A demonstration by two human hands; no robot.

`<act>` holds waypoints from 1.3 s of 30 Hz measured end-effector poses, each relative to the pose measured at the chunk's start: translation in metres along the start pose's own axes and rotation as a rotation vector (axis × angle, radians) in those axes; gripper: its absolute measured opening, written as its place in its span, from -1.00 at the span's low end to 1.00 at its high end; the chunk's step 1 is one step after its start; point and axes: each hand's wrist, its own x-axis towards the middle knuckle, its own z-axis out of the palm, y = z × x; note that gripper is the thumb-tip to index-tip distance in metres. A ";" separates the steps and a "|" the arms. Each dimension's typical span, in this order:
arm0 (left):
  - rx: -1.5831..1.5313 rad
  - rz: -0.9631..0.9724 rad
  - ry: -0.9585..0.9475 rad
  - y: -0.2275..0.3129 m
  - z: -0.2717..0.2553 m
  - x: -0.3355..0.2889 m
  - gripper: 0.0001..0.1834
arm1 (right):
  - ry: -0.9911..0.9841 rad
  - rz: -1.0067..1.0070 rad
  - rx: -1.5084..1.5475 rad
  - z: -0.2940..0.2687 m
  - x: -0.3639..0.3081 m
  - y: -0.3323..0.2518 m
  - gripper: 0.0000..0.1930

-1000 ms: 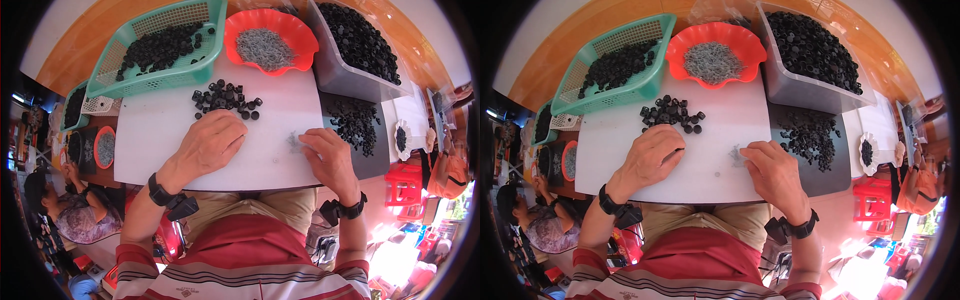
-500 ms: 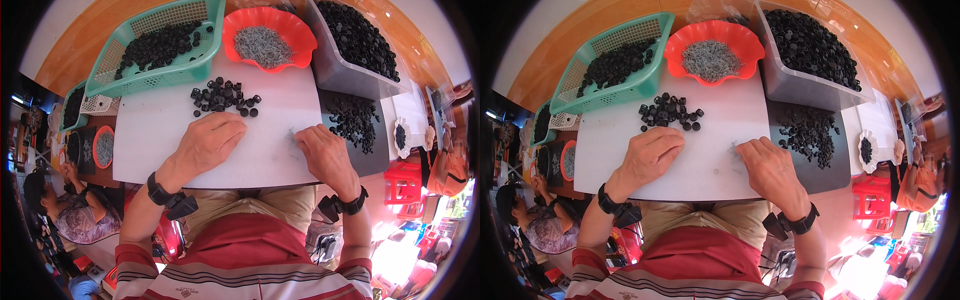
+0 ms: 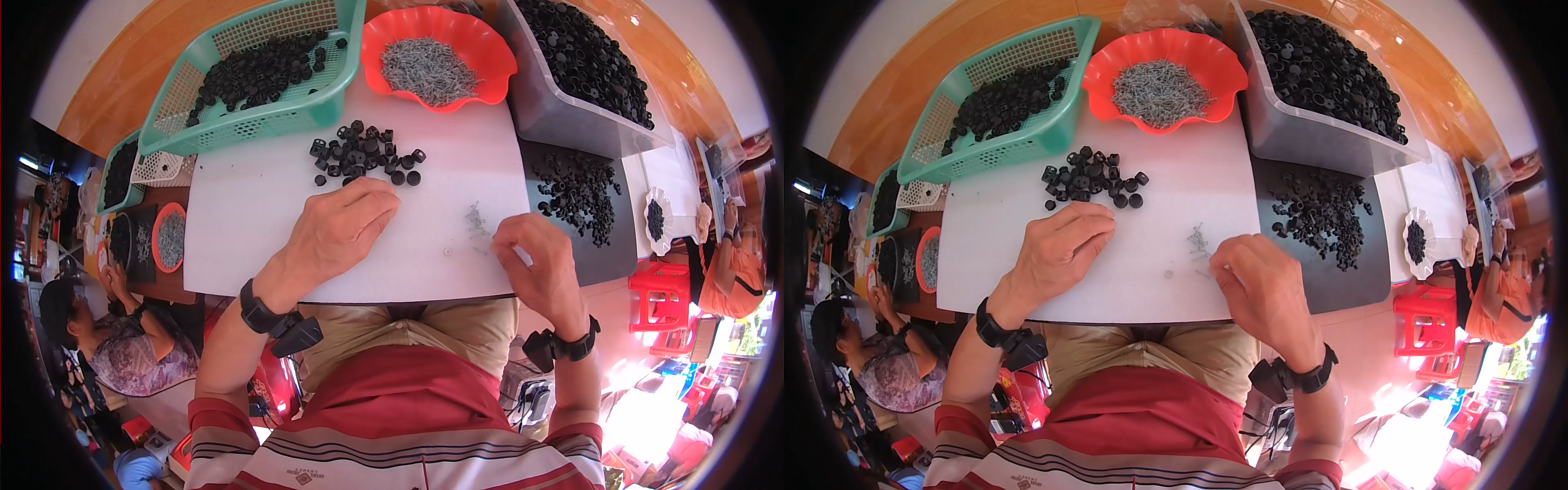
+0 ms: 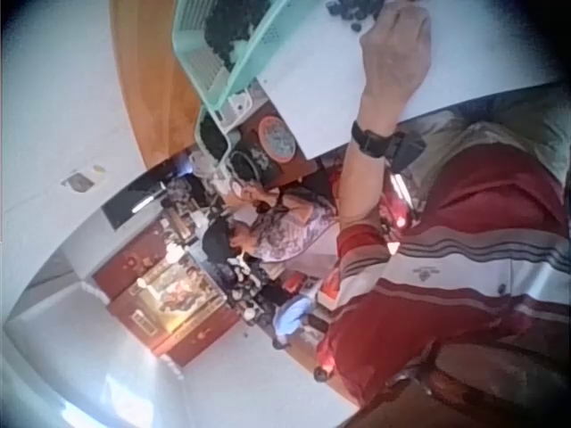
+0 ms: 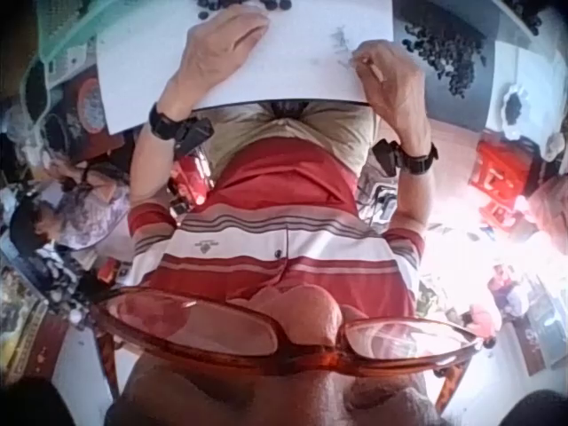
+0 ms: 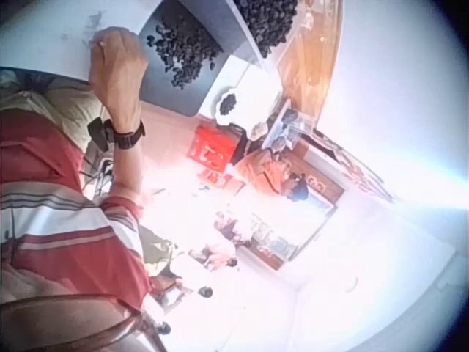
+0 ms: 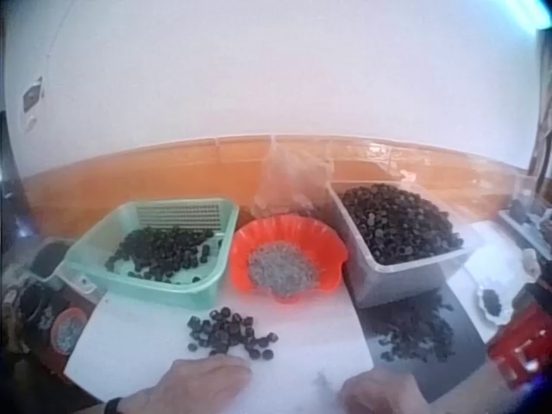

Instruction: Assemble small plastic components by inserting white plastic pins into black circular parts.

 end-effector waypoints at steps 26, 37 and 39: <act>-0.016 -0.022 0.013 -0.001 0.002 0.003 -0.78 | 0.124 0.006 0.097 0.018 -0.006 -0.009 -0.73; -0.075 -0.034 0.050 -0.005 0.004 0.001 -0.79 | 0.189 0.006 0.159 0.021 -0.002 -0.012 -0.74; -0.079 -0.033 0.049 -0.005 0.004 0.001 -0.79 | 0.189 0.006 0.165 0.021 -0.001 -0.012 -0.75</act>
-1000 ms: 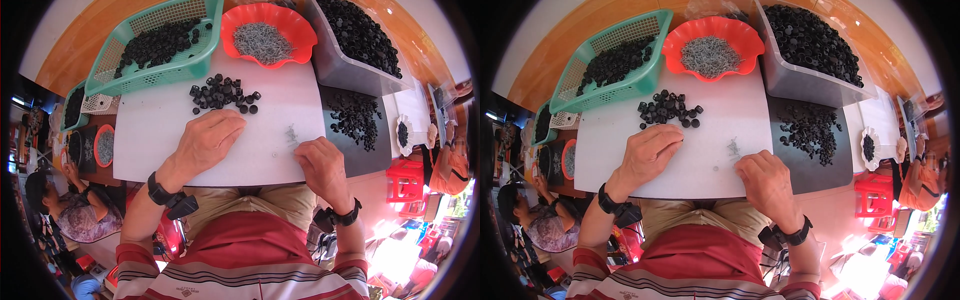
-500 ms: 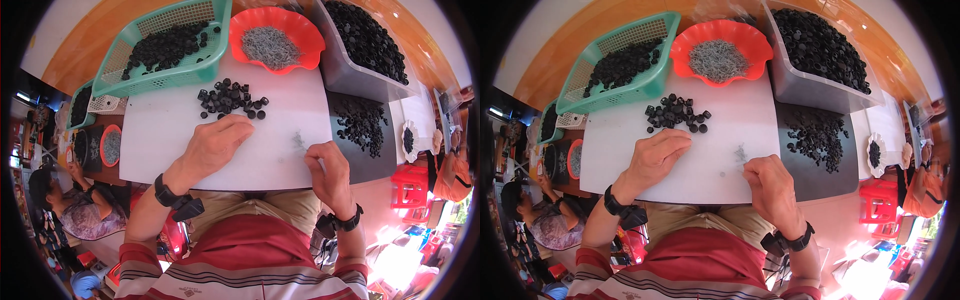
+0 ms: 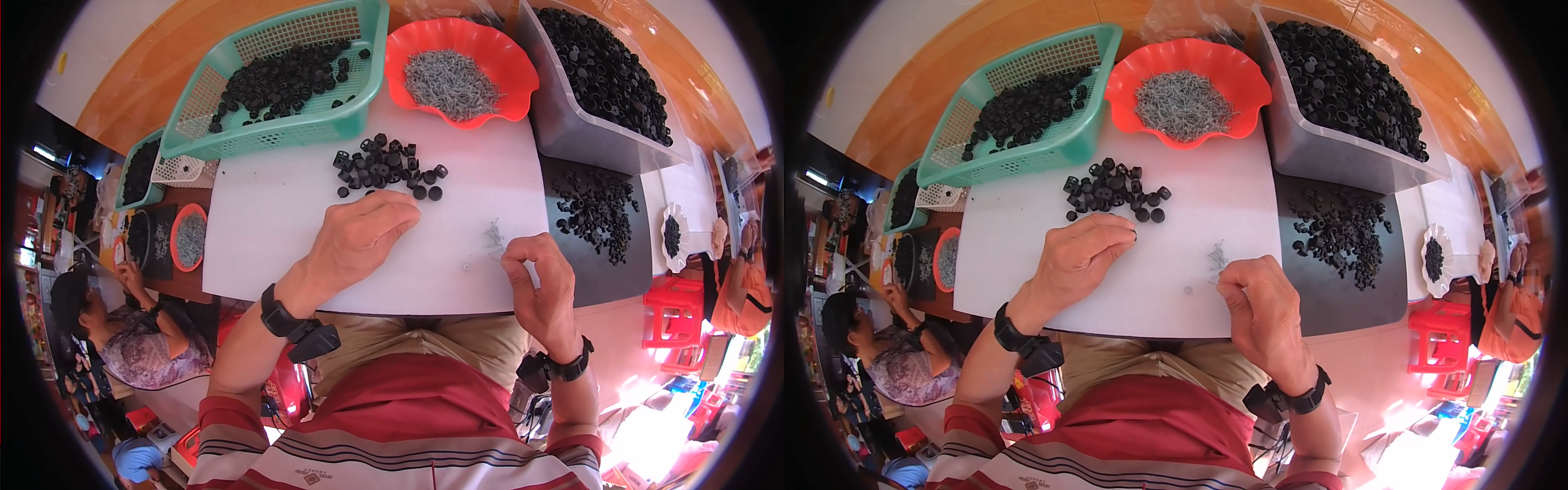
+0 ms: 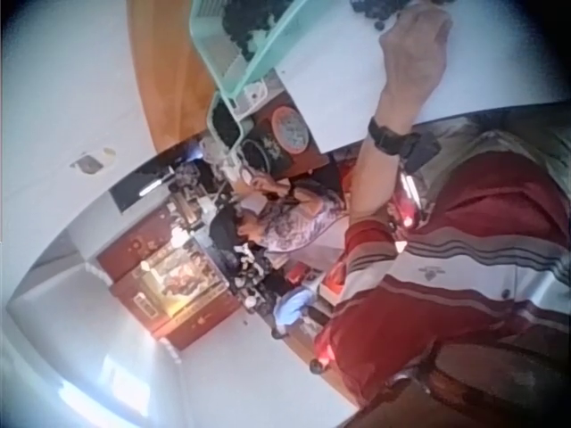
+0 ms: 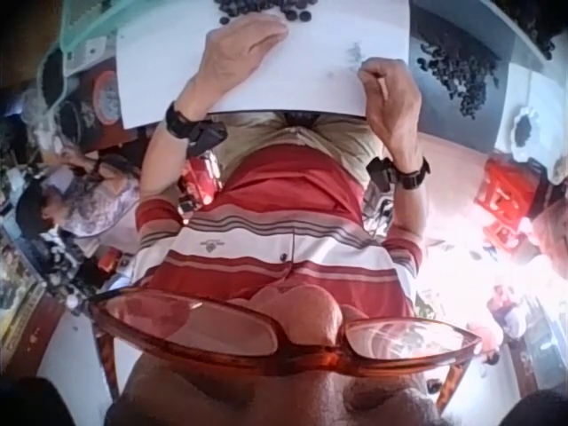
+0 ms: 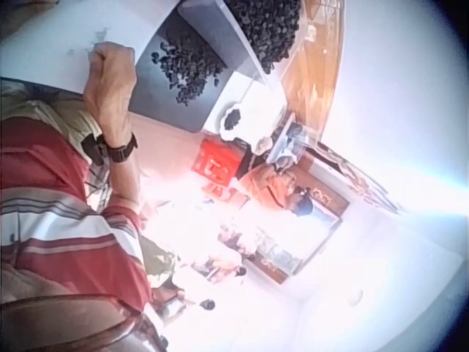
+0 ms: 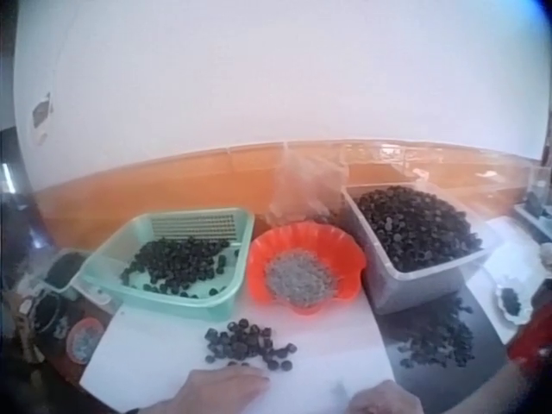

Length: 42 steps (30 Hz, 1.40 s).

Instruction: Assemble small plastic components by inserting white plastic pins into black circular parts.

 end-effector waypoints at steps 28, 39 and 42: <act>-0.011 -0.007 0.017 0.004 0.001 0.001 -0.80 | 0.023 0.007 0.059 0.005 0.004 0.001 -0.75; -0.038 -0.070 0.026 0.006 0.000 -0.001 -0.82 | 0.015 0.046 0.078 0.006 0.005 -0.001 -0.77; -0.069 -0.089 0.017 0.010 -0.001 0.001 -0.83 | 0.023 0.057 0.079 0.006 0.005 0.000 -0.77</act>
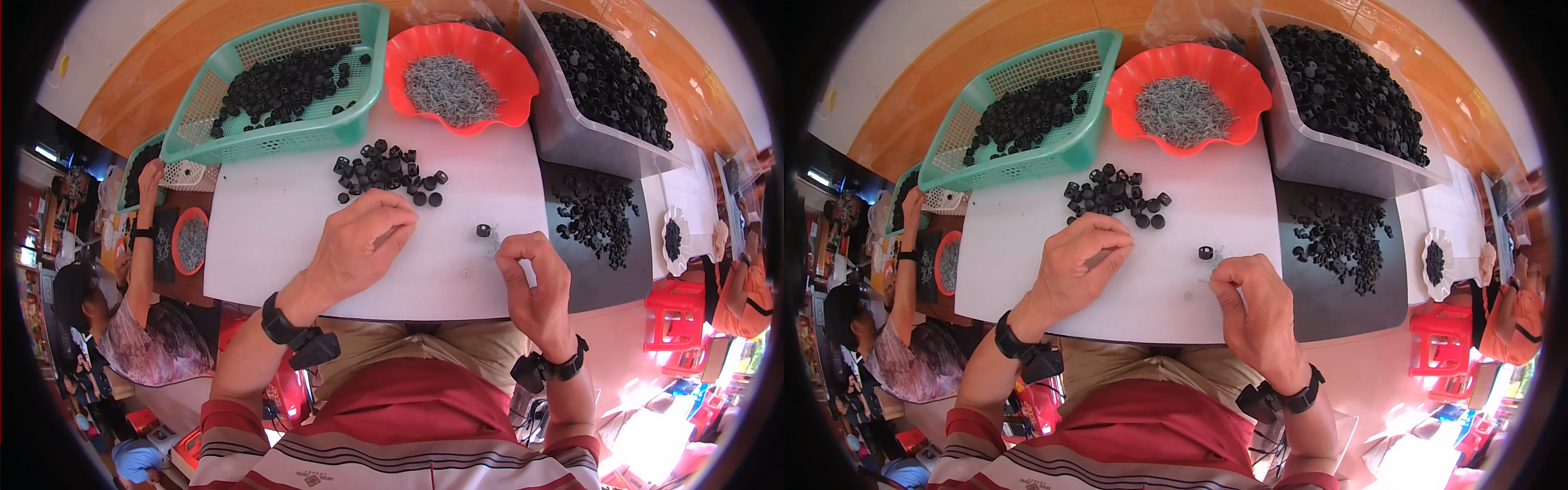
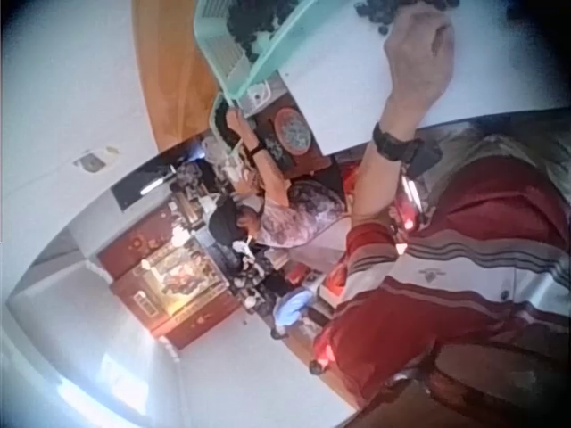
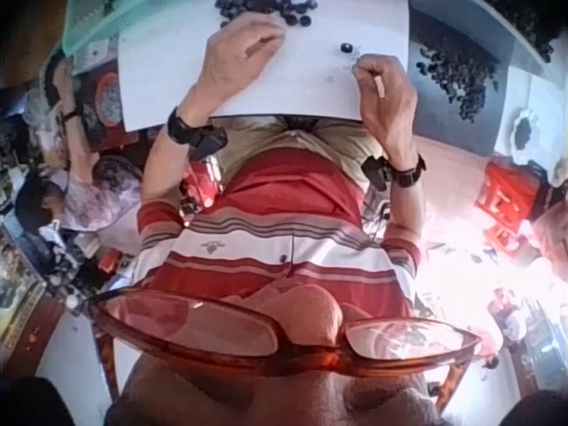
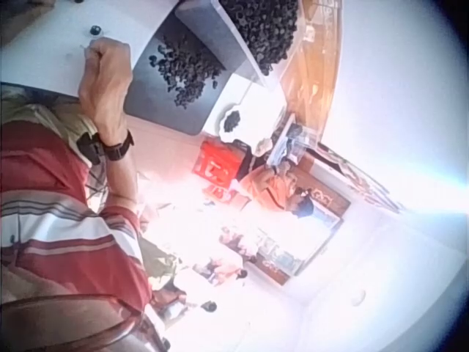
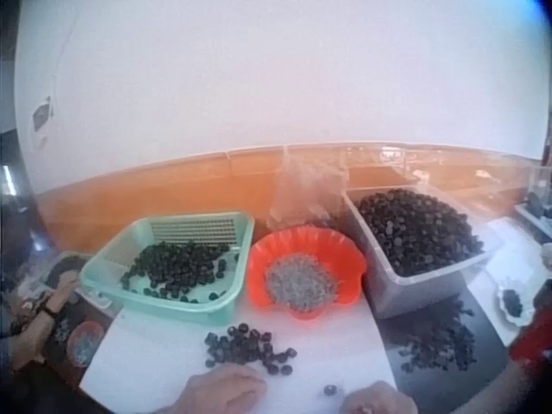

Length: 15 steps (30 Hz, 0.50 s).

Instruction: Assemble small plastic components by inserting white plastic pins into black circular parts.

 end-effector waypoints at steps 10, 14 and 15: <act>-0.250 -0.128 -0.135 0.036 0.010 -0.001 -0.78 | 0.001 -0.035 0.043 0.005 -0.001 -0.008 -0.77; -0.250 -0.097 -0.146 0.038 0.024 -0.009 -0.77 | -0.008 -0.059 0.062 0.010 -0.001 -0.012 -0.75; -0.266 -0.098 -0.141 0.039 0.025 -0.011 -0.79 | -0.014 -0.056 0.065 0.012 -0.001 -0.013 -0.75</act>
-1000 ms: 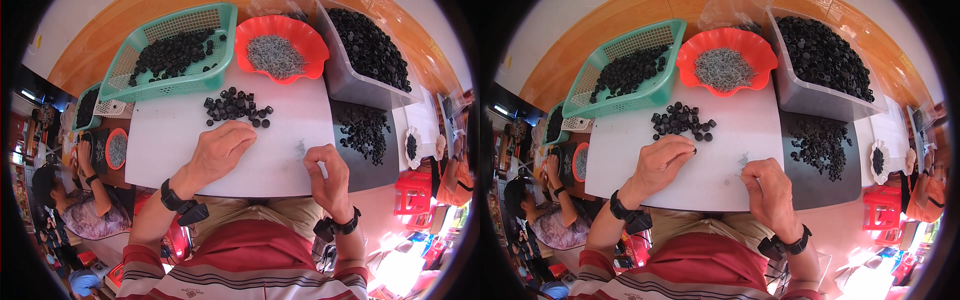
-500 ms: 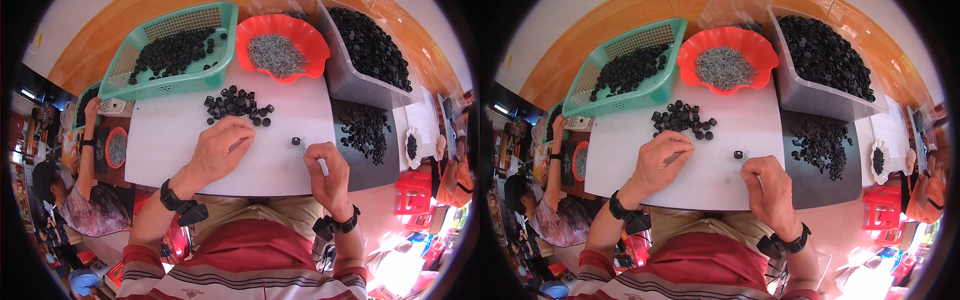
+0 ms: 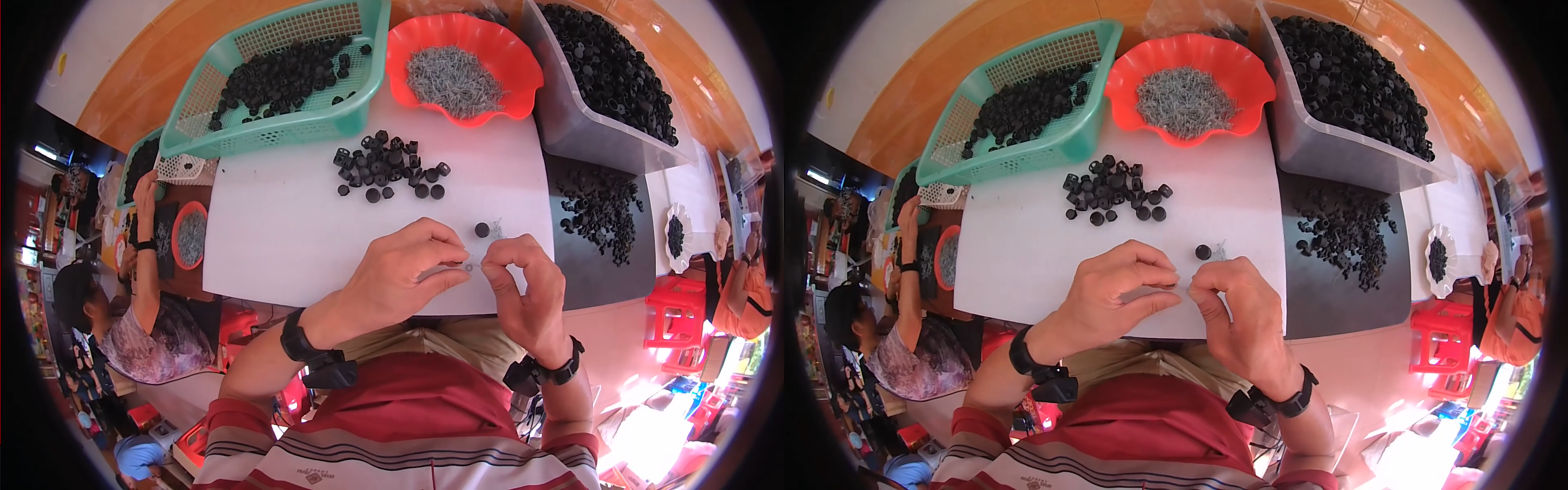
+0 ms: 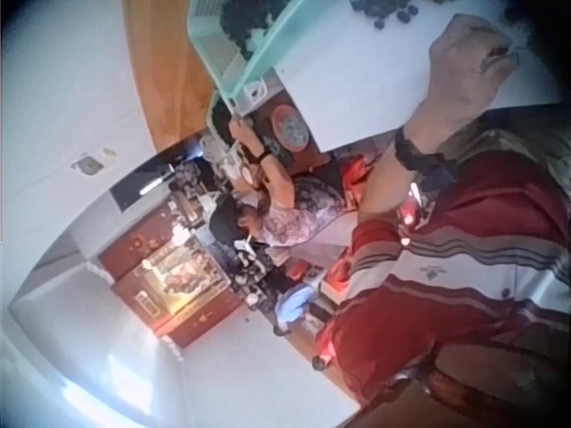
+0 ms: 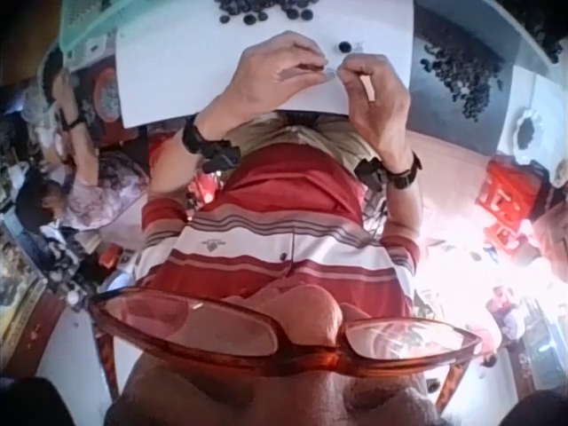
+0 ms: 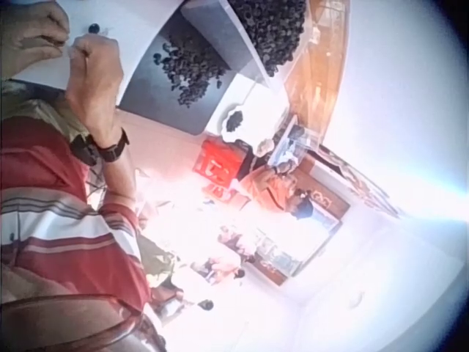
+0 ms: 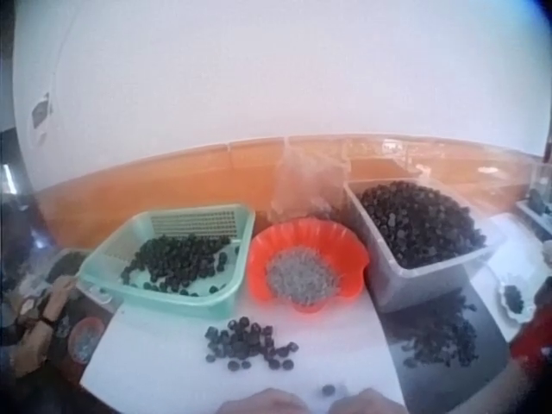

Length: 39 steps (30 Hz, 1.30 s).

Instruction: Assemble small plastic components by inserting white plastic pins into black circular parts.

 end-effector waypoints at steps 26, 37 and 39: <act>-0.046 -0.042 0.095 -0.003 0.000 -0.021 -0.89 | -0.248 -0.058 -0.453 -0.007 0.036 0.018 -0.58; -0.244 -0.225 0.141 -0.007 -0.020 -0.038 -0.89 | -0.264 -0.095 -0.275 0.024 0.052 0.018 -0.73; -0.251 -0.230 0.142 -0.011 -0.020 -0.039 -0.89 | -0.231 -0.219 -0.372 0.025 0.053 0.019 -0.74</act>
